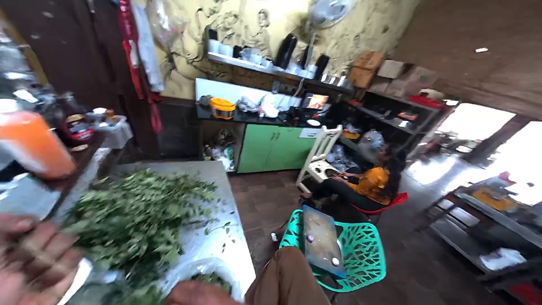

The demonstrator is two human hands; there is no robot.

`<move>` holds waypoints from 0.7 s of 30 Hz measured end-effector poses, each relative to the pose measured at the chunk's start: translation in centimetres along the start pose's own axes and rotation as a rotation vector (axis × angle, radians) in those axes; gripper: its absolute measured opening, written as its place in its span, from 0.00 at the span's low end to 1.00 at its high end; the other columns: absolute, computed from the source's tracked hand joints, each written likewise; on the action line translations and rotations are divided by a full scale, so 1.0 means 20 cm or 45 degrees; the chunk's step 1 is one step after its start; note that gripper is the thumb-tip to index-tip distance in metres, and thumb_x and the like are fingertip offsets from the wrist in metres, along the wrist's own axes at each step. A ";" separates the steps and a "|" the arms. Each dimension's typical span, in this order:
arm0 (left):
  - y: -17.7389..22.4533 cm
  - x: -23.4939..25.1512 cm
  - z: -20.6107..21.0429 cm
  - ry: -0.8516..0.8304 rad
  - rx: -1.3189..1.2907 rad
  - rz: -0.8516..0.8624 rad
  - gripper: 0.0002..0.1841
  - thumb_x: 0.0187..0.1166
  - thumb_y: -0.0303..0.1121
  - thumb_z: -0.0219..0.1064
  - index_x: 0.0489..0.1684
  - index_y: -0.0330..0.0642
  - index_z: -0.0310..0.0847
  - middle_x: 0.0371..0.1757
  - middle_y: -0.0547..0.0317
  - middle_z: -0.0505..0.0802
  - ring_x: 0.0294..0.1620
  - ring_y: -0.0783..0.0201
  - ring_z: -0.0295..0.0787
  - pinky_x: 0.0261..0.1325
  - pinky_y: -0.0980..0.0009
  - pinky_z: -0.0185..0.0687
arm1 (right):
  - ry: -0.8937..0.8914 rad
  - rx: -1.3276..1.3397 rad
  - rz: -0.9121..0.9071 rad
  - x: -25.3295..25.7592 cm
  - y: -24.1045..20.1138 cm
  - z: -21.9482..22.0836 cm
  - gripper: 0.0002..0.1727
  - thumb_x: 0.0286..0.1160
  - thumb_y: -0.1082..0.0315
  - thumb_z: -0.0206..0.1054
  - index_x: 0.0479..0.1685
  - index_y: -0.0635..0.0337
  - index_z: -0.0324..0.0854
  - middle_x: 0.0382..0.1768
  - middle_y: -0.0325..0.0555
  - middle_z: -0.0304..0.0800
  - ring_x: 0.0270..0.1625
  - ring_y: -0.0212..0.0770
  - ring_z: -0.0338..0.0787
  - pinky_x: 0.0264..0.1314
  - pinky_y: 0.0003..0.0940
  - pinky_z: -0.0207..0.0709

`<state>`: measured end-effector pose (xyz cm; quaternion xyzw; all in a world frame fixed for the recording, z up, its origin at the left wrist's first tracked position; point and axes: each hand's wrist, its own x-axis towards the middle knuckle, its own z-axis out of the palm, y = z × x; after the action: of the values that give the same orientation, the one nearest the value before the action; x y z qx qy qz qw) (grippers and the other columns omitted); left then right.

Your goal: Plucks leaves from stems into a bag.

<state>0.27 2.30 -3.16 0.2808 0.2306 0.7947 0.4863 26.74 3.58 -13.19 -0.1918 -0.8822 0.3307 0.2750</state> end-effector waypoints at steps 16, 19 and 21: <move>0.02 0.01 0.03 0.152 0.133 0.112 0.20 0.94 0.51 0.45 0.38 0.53 0.77 0.18 0.72 0.69 0.08 0.78 0.54 0.08 0.85 0.52 | 0.272 -0.274 0.251 -0.15 0.19 -0.07 0.16 0.89 0.56 0.58 0.54 0.48 0.92 0.54 0.34 0.94 0.61 0.34 0.89 0.68 0.38 0.83; -0.04 0.01 0.07 -0.012 0.054 0.032 0.20 0.94 0.52 0.45 0.37 0.53 0.77 0.18 0.72 0.71 0.07 0.79 0.54 0.08 0.85 0.53 | 0.538 -0.042 -0.056 -0.01 0.02 -0.23 0.13 0.86 0.61 0.63 0.48 0.55 0.92 0.47 0.38 0.95 0.51 0.35 0.94 0.55 0.36 0.92; -0.09 0.00 0.10 -0.091 0.022 -0.034 0.21 0.93 0.53 0.46 0.35 0.54 0.77 0.18 0.72 0.70 0.07 0.79 0.54 0.08 0.85 0.53 | 0.492 0.109 -0.239 0.09 -0.10 -0.28 0.12 0.85 0.63 0.65 0.47 0.57 0.92 0.48 0.42 0.96 0.53 0.40 0.94 0.58 0.40 0.91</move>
<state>2.80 3.20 -2.96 0.3102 0.2237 0.7755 0.5023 28.43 5.74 -7.65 -0.1567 -0.8123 0.2979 0.4764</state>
